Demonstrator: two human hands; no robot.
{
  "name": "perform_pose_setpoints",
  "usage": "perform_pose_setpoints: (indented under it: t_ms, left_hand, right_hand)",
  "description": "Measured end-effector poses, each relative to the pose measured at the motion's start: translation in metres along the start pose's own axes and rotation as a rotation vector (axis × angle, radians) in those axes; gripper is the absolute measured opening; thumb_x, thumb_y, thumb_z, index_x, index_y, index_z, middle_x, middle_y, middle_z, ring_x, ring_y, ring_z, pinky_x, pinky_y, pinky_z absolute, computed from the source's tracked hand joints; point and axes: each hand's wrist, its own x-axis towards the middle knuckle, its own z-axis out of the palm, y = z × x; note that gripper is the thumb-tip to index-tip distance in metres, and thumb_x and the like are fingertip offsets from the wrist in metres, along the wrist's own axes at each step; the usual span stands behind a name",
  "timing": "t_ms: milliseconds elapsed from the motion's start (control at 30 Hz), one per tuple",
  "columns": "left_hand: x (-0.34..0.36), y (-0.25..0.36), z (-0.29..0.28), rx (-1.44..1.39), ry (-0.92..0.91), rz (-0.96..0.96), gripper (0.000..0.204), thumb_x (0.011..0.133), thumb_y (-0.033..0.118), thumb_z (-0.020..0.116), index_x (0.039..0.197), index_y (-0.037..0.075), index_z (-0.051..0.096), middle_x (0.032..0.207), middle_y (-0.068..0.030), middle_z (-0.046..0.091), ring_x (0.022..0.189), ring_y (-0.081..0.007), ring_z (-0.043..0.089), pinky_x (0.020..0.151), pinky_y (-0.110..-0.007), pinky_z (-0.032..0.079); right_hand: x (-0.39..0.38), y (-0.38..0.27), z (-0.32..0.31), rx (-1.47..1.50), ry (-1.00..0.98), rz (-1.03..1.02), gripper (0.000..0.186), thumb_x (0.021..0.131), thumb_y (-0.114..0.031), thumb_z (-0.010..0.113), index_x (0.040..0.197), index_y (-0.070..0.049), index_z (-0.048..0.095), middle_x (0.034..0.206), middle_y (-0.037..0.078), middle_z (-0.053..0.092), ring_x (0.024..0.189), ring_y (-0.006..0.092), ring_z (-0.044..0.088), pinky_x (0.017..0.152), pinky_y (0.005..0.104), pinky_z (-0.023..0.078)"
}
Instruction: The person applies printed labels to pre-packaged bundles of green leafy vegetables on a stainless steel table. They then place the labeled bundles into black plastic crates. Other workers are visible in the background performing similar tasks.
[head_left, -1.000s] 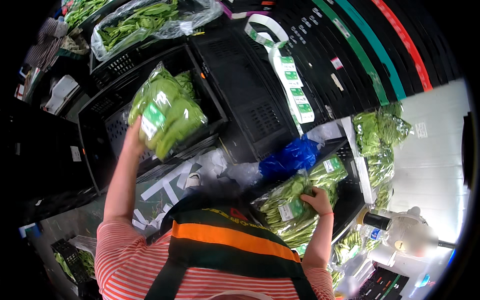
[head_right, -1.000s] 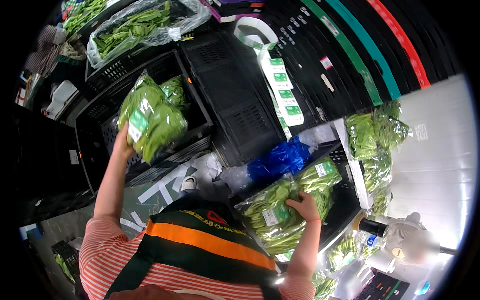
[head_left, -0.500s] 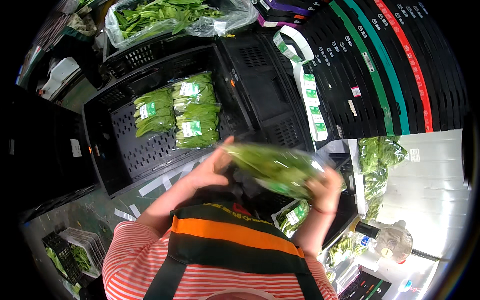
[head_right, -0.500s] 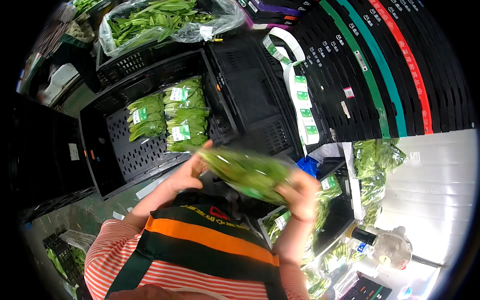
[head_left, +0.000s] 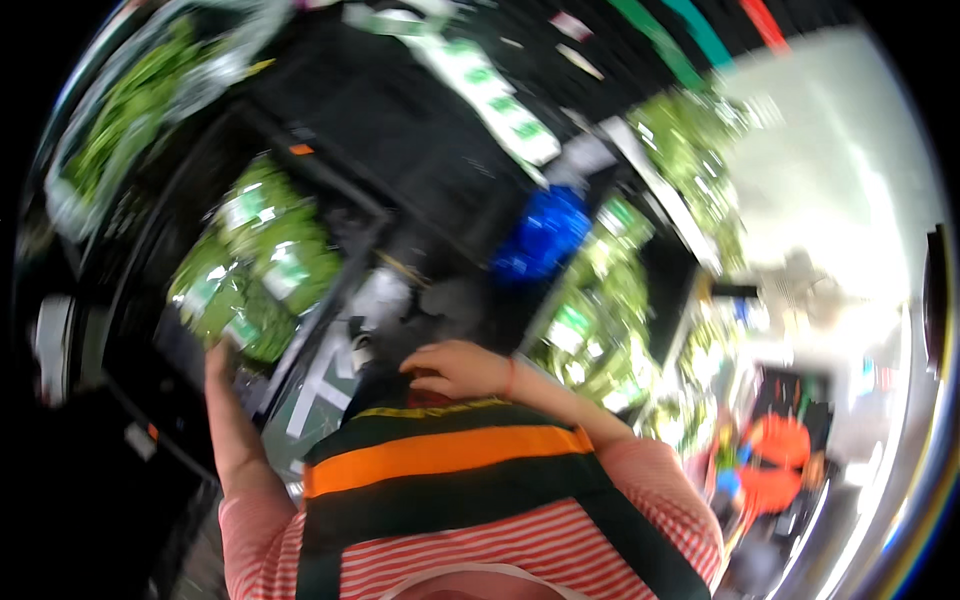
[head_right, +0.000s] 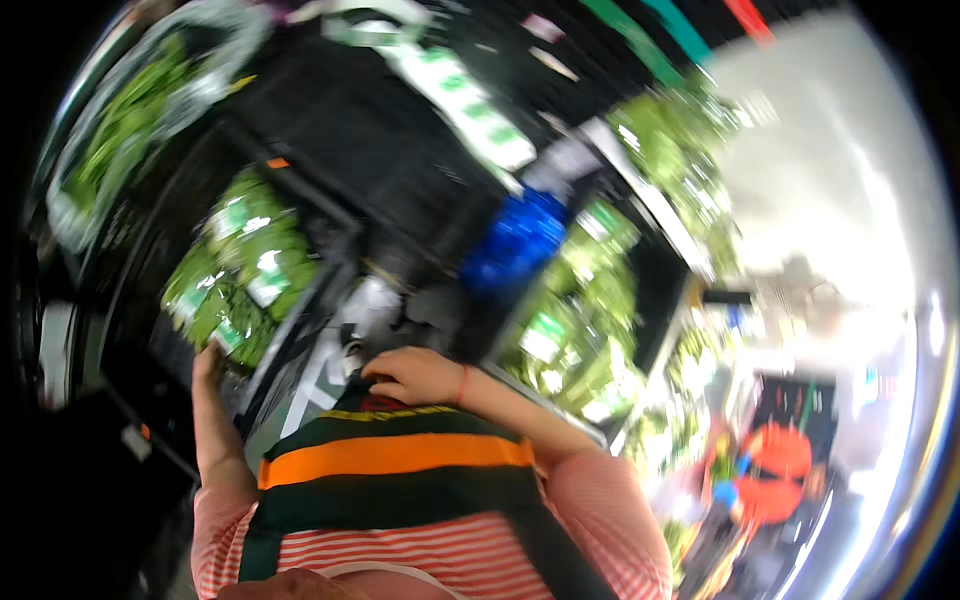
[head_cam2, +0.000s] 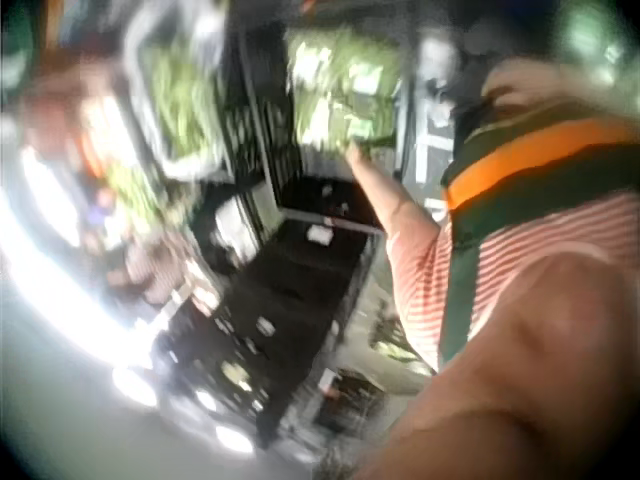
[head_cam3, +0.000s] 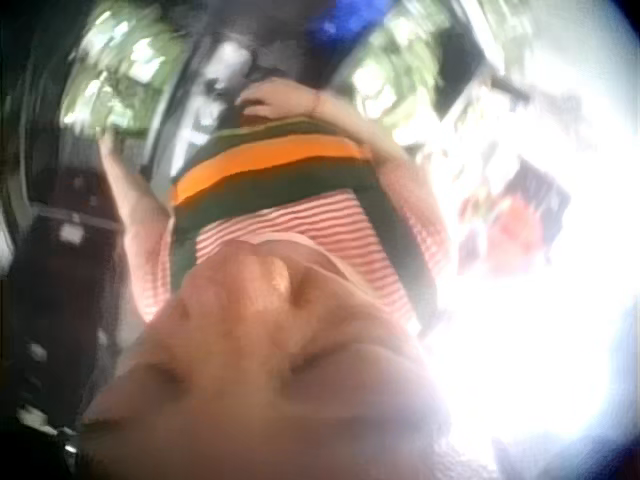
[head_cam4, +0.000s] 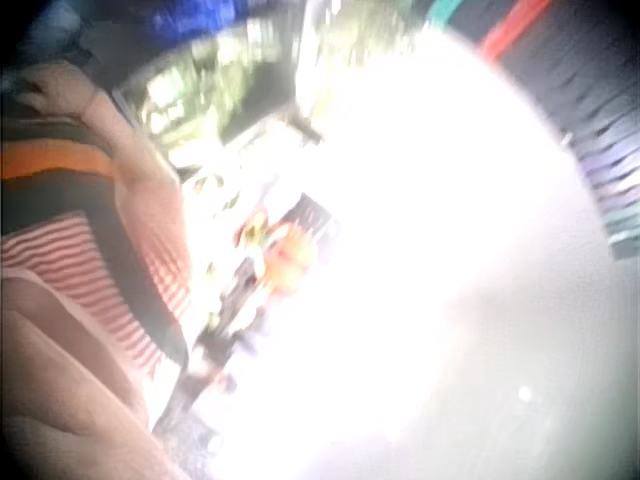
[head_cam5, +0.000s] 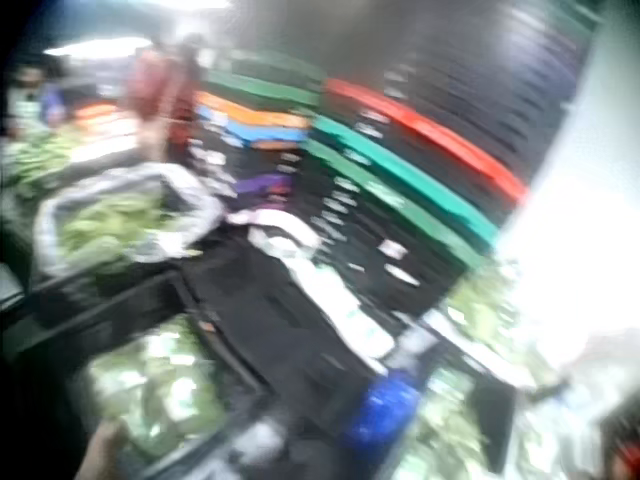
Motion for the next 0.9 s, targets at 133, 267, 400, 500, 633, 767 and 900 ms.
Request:
perform_pose_setpoints:
  t_ms: [133, 267, 400, 500, 633, 767, 900]
  left_hand:
    - [0.011, 0.024, 0.029, -0.008, 0.107, 0.018, 0.060, 0.081, 0.019, 0.061, 0.130, 0.002, 0.031, 0.103, -0.0104, 0.055, 0.076, -0.0205, 0.057, 0.059, -0.033, 0.046]
    - [-0.056, 0.079, 0.107, -0.023, 0.259, 0.393, 0.057, 0.083, 0.020, 0.060, 0.131, 0.001, 0.035, 0.123, -0.0123, 0.048, 0.103, -0.0217, 0.051, 0.080, -0.033, 0.043]
    - [-0.213, 0.115, 0.237, -0.045, -0.085, 0.605, 0.042, 0.086, 0.016, 0.055, 0.124, 0.001, 0.045, 0.123, -0.0130, 0.049, 0.112, -0.0215, 0.046, 0.095, -0.033, 0.036]
    - [-0.326, 0.104, 0.347, 0.178, -0.473, 0.596, 0.038, 0.085, 0.015, 0.058, 0.118, -0.001, 0.050, 0.115, -0.0132, 0.055, 0.104, -0.0199, 0.053, 0.090, -0.030, 0.041]
    - [-0.387, 0.062, 0.426, 0.230, -1.270, 0.317, 0.074, 0.078, 0.014, 0.065, 0.139, 0.008, 0.022, 0.133, -0.0169, 0.039, 0.125, -0.0252, 0.036, 0.103, -0.039, 0.027]
    - [-0.415, 0.038, 0.465, 0.106, -1.510, 0.450, 0.096, 0.070, 0.002, 0.070, 0.141, 0.006, 0.005, 0.137, -0.0147, 0.030, 0.126, -0.0234, 0.030, 0.104, -0.037, 0.023]
    - [-0.409, 0.056, 0.442, -0.173, -0.912, 0.273, 0.052, 0.071, -0.003, 0.067, 0.119, 0.000, 0.046, 0.111, -0.0097, 0.053, 0.099, -0.0165, 0.053, 0.084, -0.029, 0.045]
  right_hand:
    - [-0.081, 0.039, -0.078, -0.347, 0.336, 0.408, 0.029, 0.079, -0.031, 0.057, 0.100, -0.010, 0.061, 0.097, 0.011, 0.061, 0.086, 0.0294, 0.059, 0.076, 0.0378, 0.047]
    - [-0.242, 0.127, -0.144, -0.427, 0.745, 0.811, 0.050, 0.073, -0.034, 0.066, 0.111, -0.003, 0.057, 0.109, 0.018, 0.056, 0.101, 0.0320, 0.054, 0.087, 0.0346, 0.043]
    - [-0.326, 0.155, -0.130, -0.086, 0.236, 0.843, 0.053, 0.068, -0.038, 0.069, 0.103, 0.000, 0.058, 0.098, 0.021, 0.061, 0.092, 0.0334, 0.058, 0.082, 0.0349, 0.046]
    - [-0.344, 0.165, -0.106, -0.123, 0.344, 0.770, 0.044, 0.069, -0.034, 0.068, 0.097, -0.001, 0.060, 0.088, 0.020, 0.062, 0.083, 0.0323, 0.059, 0.076, 0.0364, 0.046]
    - [-0.340, 0.101, -0.144, -0.105, 0.501, 0.649, 0.035, 0.072, -0.027, 0.068, 0.091, 0.001, 0.060, 0.074, 0.018, 0.061, 0.066, 0.0234, 0.058, 0.063, 0.0319, 0.046]
    - [-0.302, 0.081, -0.160, 0.497, 0.920, 0.280, 0.030, 0.074, -0.016, 0.069, 0.094, 0.005, 0.058, 0.069, 0.000, 0.057, 0.063, 0.0058, 0.049, 0.056, 0.0215, 0.041]
    - [-0.239, 0.087, -0.133, 0.531, 0.939, 0.131, 0.036, 0.085, -0.022, 0.059, 0.109, 0.004, 0.054, 0.090, 0.005, 0.059, 0.085, 0.0112, 0.053, 0.076, 0.0252, 0.043]
